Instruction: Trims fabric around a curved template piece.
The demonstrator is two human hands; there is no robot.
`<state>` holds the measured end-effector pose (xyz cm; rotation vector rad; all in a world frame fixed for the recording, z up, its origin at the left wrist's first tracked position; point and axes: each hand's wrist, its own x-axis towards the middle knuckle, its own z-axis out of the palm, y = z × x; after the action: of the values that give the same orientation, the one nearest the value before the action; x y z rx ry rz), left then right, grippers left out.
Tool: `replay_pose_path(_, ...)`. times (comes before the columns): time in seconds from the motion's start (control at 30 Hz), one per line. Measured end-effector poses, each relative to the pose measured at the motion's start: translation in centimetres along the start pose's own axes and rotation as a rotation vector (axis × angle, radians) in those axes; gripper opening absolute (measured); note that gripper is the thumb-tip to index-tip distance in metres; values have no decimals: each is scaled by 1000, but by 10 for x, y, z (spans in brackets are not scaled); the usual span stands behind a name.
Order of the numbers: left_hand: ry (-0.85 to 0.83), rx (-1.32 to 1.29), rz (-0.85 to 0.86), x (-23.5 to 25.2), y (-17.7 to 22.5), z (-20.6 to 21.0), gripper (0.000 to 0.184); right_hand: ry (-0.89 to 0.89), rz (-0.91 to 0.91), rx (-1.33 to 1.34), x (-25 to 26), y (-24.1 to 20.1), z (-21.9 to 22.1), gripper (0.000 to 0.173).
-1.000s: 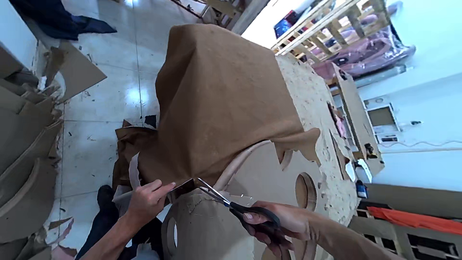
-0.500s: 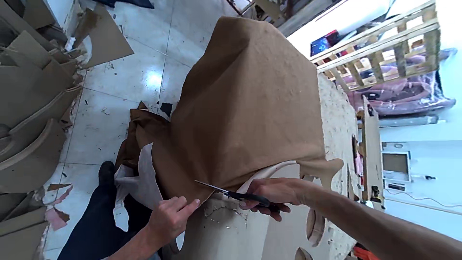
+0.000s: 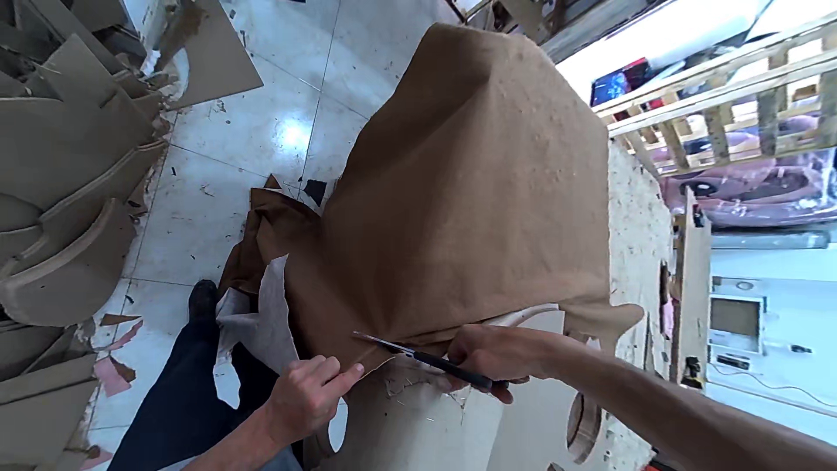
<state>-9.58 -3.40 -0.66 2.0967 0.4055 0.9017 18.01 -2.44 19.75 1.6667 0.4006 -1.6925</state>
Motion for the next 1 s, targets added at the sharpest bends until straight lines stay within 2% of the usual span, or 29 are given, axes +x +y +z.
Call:
replay_pose_path(0.23, 7, -24, 9, -5, -8, -9, 26, 54, -48, 22, 5, -12, 17, 43)
replay_pose_path(0.47, 30, -23, 38, 2, -22, -21, 25, 186, -14, 113, -2, -38, 31, 45)
replay_pose_path(0.6, -5, -32, 65, 11, -35, -30, 24, 211, -12, 135, -8, -46, 39, 40)
replay_pose_path(0.8, -71, -96, 161, 15, -45, -42, 24, 197, 23, 286, -9, -51, 48, 50)
replay_pose_path(0.9, -76, -113, 155, 19, -49, -48, 23, 232, -47, 358, 1, -55, 58, 46)
replay_pose_path(1.0, -72, -106, 130, 15, -56, -56, 22, 282, -44, 358, 8, -69, 65, 44)
